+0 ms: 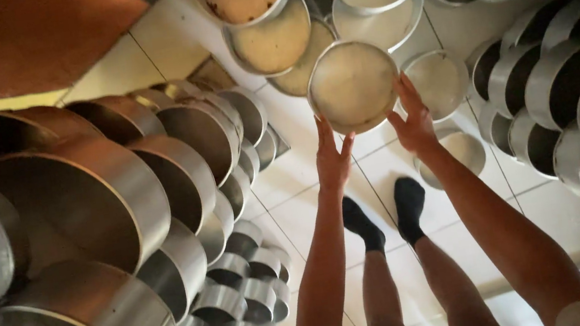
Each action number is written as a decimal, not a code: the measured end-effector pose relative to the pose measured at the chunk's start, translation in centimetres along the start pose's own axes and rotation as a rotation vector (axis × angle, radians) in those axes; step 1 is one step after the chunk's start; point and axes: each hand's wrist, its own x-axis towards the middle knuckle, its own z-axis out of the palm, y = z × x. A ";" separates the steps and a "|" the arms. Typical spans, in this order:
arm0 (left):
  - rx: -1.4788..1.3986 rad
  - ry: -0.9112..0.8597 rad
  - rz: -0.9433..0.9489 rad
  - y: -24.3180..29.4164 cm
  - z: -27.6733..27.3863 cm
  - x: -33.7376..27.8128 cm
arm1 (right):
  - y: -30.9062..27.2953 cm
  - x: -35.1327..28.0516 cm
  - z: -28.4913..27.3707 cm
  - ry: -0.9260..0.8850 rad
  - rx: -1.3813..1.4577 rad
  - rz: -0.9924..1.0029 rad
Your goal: The recorder is stacking empty metal cake tins in a bakery kitchen.
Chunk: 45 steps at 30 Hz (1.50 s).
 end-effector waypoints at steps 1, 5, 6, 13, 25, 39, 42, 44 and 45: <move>-0.039 -0.014 0.009 -0.3 0.2 0.1 | 0.1 0.0 0.0 -0.015 0.033 0.057; -0.063 -0.049 -0.015 0.1 0.5 1.3 | 0.8 1.1 -0.4 -0.001 0.011 0.015; -0.072 -0.056 -0.038 0.7 0.4 1.7 | 1.0 1.3 -0.5 -0.014 0.001 0.035; -0.072 -0.092 -0.066 -0.2 1.3 4.3 | 1.5 3.8 -0.2 -0.063 0.004 0.075; -0.109 -0.120 -0.006 -2.1 2.2 6.1 | 3.7 5.8 1.0 -0.078 -0.031 0.012; -0.151 -0.127 -0.069 0.6 1.5 6.3 | 2.2 5.8 1.2 -0.048 -0.018 -0.021; -0.148 -0.129 -0.106 1.1 1.5 5.8 | 1.5 5.1 1.1 -0.038 -0.034 -0.025; -0.122 -0.120 -0.097 0.8 1.8 5.2 | 1.7 4.3 1.0 -0.039 -0.045 0.001; -0.113 -0.089 -0.044 0.9 1.9 5.0 | 2.0 3.9 1.1 -0.019 0.009 0.010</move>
